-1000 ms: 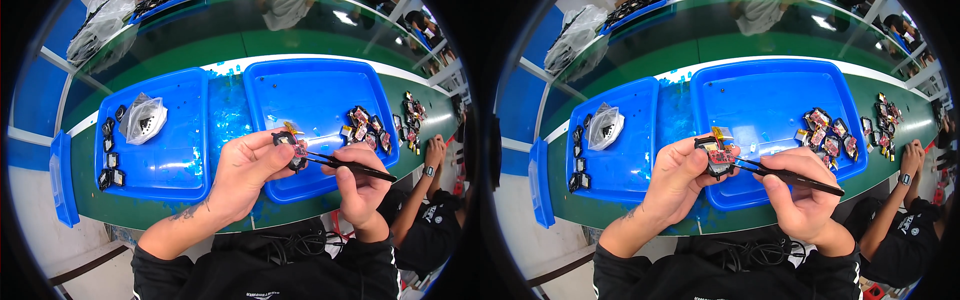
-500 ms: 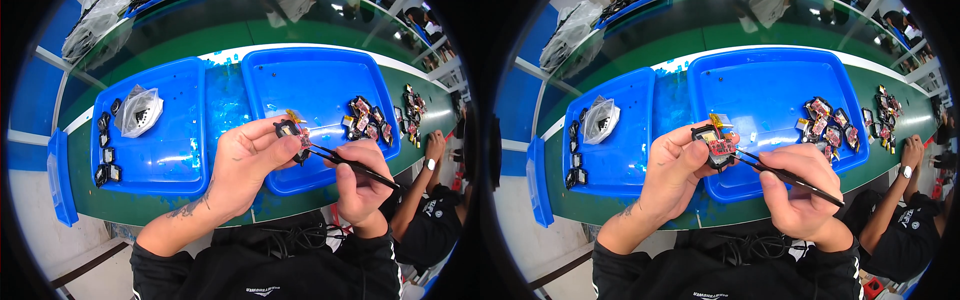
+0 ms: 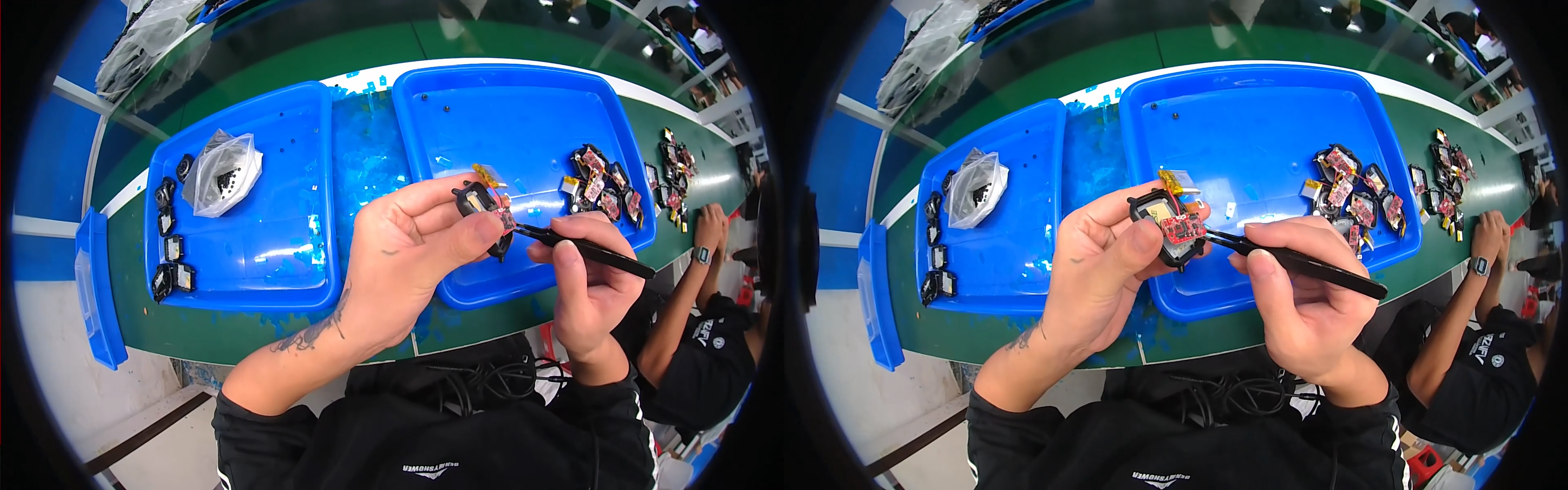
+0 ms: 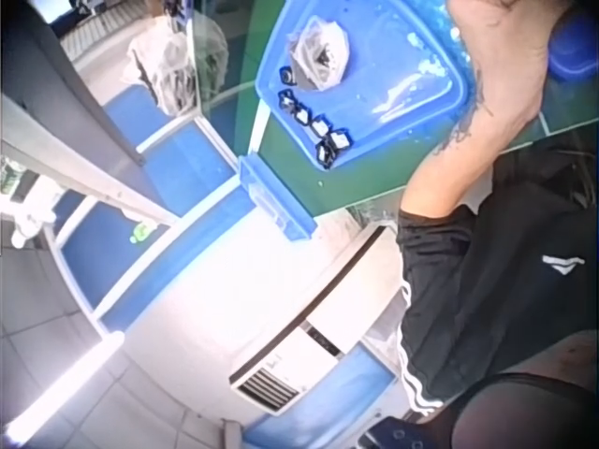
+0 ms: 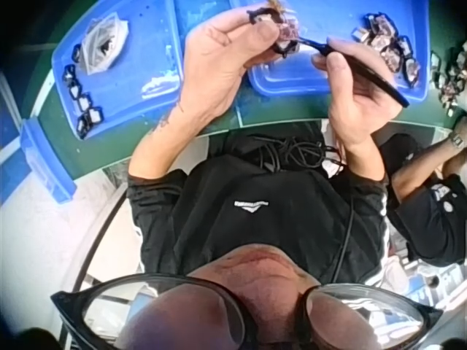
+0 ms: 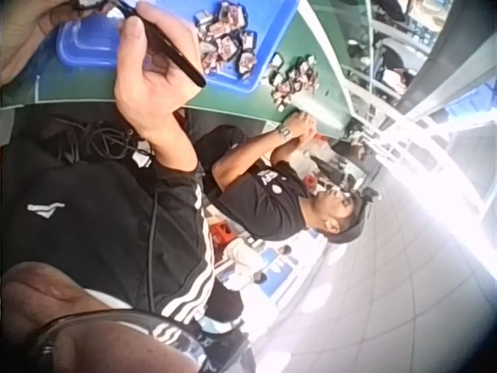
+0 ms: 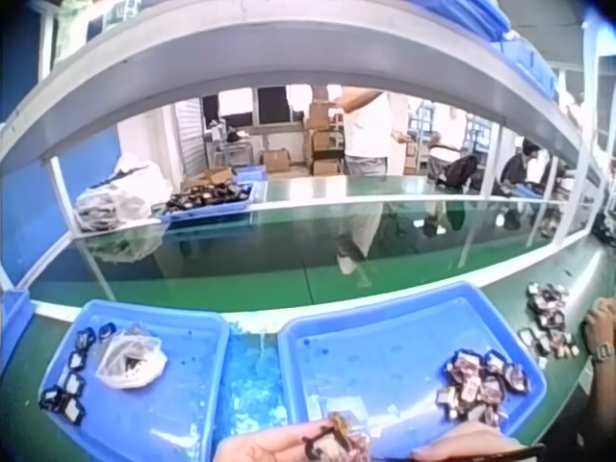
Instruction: The worker is assembling small electronic components, specifically installing internal parts into smartwatch housings using tweezers.
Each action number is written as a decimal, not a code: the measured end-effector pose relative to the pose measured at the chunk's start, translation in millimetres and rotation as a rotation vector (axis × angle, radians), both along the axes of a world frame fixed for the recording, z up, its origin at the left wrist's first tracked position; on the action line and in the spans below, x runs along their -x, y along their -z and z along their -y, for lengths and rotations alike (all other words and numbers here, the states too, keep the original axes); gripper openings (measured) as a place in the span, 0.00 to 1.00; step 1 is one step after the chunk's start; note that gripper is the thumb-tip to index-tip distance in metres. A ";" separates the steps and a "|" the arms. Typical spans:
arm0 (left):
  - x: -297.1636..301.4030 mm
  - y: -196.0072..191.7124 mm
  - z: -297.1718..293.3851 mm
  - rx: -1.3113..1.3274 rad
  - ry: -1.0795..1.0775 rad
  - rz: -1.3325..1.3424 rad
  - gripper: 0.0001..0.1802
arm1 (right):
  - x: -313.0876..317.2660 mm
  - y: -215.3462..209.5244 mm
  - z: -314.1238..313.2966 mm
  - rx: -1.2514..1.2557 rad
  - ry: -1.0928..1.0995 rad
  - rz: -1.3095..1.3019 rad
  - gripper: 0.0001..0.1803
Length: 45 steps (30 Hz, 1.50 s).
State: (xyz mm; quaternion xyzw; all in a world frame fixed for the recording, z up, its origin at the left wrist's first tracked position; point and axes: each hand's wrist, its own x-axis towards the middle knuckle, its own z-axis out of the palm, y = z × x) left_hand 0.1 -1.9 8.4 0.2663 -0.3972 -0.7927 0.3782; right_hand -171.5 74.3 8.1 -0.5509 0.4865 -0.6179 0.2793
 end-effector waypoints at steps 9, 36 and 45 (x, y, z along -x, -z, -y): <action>-1.0 0.5 2.4 0.021 0.026 -0.001 0.32 | -4.4 0.1 1.3 -0.041 0.040 0.100 0.09; 2.1 6.5 -0.5 -0.011 0.013 0.081 0.29 | -8.4 1.8 1.2 -0.043 0.110 -0.012 0.07; 1.5 7.0 -0.1 0.042 0.110 0.023 0.33 | 11.8 -2.1 6.7 -0.016 0.077 -0.013 0.06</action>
